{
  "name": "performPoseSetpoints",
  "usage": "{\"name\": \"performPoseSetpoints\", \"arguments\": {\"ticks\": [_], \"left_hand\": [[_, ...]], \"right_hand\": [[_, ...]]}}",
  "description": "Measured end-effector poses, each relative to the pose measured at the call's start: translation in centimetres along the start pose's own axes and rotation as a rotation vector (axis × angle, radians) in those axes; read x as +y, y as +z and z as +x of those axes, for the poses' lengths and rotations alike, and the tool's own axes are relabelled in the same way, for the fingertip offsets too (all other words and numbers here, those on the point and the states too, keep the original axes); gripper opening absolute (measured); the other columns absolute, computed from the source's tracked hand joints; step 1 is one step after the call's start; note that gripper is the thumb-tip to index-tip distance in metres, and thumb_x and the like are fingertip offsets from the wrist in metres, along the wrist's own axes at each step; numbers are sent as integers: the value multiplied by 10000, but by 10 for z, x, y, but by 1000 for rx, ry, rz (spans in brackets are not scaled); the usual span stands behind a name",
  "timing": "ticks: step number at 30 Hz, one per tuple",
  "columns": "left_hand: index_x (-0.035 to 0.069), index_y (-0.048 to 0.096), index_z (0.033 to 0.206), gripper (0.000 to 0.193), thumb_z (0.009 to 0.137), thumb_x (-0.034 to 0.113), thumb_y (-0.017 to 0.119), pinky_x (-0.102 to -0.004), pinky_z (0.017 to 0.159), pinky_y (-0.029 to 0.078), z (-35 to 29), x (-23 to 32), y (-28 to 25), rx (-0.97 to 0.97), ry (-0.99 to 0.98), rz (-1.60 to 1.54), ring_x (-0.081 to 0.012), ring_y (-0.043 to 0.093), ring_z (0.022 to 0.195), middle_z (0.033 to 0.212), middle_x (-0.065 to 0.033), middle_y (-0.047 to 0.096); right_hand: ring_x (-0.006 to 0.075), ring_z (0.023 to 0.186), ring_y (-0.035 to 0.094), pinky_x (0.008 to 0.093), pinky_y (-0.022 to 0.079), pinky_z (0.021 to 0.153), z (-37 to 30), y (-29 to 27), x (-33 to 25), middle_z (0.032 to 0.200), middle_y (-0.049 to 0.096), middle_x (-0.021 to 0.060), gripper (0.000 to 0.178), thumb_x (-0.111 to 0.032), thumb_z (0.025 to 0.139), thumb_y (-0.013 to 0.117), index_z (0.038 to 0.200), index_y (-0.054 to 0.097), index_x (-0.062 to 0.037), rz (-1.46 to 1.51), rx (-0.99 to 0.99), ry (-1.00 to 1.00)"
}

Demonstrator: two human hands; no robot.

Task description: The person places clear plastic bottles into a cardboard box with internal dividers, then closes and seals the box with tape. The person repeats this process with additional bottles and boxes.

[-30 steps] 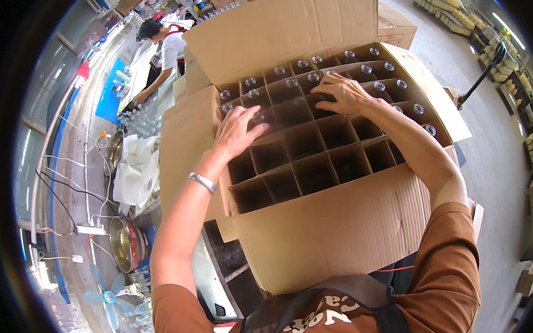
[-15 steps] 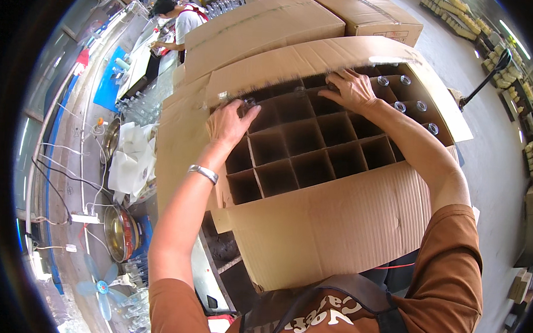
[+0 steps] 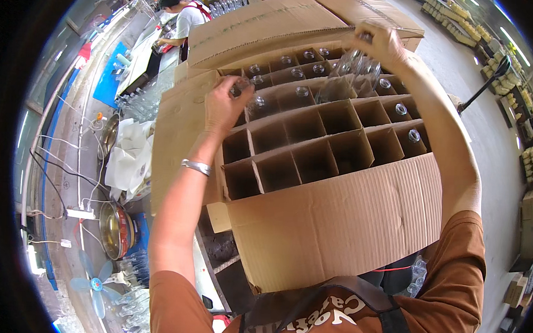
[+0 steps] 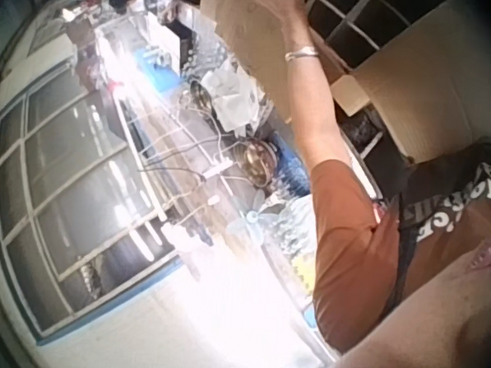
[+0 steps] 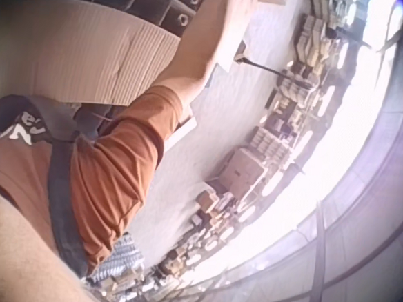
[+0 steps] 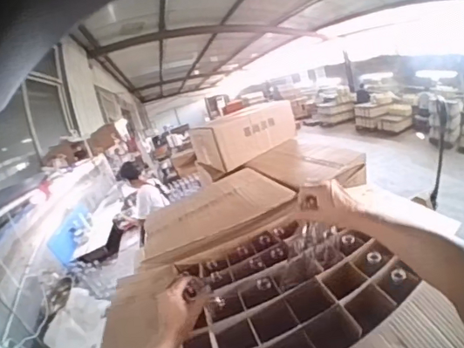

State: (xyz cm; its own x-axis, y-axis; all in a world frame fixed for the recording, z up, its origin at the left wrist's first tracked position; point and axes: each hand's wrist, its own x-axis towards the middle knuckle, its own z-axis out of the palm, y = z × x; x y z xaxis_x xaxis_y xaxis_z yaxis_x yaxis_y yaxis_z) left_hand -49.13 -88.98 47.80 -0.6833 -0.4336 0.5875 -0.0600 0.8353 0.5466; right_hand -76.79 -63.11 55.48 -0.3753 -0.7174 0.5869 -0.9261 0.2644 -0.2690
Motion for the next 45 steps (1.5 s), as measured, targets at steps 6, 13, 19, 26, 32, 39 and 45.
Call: {"name": "performPoseSetpoints", "arguments": {"ticks": [6, 13, 19, 26, 32, 39, 45], "left_hand": [[52, 714, 935, 316, 830, 349, 739, -326, 629, 501, 26, 12, -24, -63, -102, -109, -192, 637, 629, 781, -87, 715], [87, 711, 864, 280, 801, 359, 713, -382, 704, 547, 13, -13, 33, -307, -65, 123, -319, 693, 743, 815, -139, 716], [108, 727, 977, 270, 786, 298, 708, -358, 705, 557, 8, -14, 22, -260, -63, 12, -252, 712, 732, 827, -119, 730], [138, 700, 1117, 275, 900, 274, 600, -253, 501, 445, 85, 44, -65, -94, -95, -21, -58, 534, 545, 751, 15, 643], [56, 683, 1056, 294, 941, 299, 564, -197, 451, 388, 113, 60, -132, -215, -146, -546, -38, 476, 493, 751, -5, 597], [93, 623, 878, 268, 970, 337, 562, -167, 406, 365, 69, 111, -143, -534, -339, -680, -7, 480, 510, 690, 26, 569], [89, 581, 870, 272, 995, 323, 523, -191, 490, 327, 41, 141, -173, -461, -272, -581, -21, 447, 532, 685, 19, 548]], "right_hand": [[70, 594, 564, 261, 458, 526, 31, -73, -8, 713, 644, 18, 324, -354, 856, 750, 876, 675, -40, 129, 179, 182], [106, 573, 613, 244, 456, 463, 4, -166, -42, 711, 673, 84, 223, -234, 958, 620, 846, 627, -41, 554, 146, 253], [82, 554, 590, 217, 465, 492, -40, -50, -110, 679, 660, 60, 390, -259, 892, 664, 1190, 630, -8, 503, -671, 383], [151, 489, 611, 271, 467, 446, -29, 22, -100, 647, 670, 129, 613, -217, 823, 693, 1323, 522, 94, 310, -813, 463], [221, 649, 667, 416, 552, 592, -10, 70, -93, 706, 701, 89, 390, -426, 817, 654, 758, 748, -52, 95, -991, 388], [206, 699, 688, 400, 539, 727, -3, 90, -110, 711, 707, 55, 474, -540, 870, 644, 791, 749, -85, -234, -1059, 374], [221, 801, 717, 418, 527, 792, -1, 85, -126, 813, 734, 62, 401, -493, 874, 656, 974, 762, -120, -269, -990, 283]]}}
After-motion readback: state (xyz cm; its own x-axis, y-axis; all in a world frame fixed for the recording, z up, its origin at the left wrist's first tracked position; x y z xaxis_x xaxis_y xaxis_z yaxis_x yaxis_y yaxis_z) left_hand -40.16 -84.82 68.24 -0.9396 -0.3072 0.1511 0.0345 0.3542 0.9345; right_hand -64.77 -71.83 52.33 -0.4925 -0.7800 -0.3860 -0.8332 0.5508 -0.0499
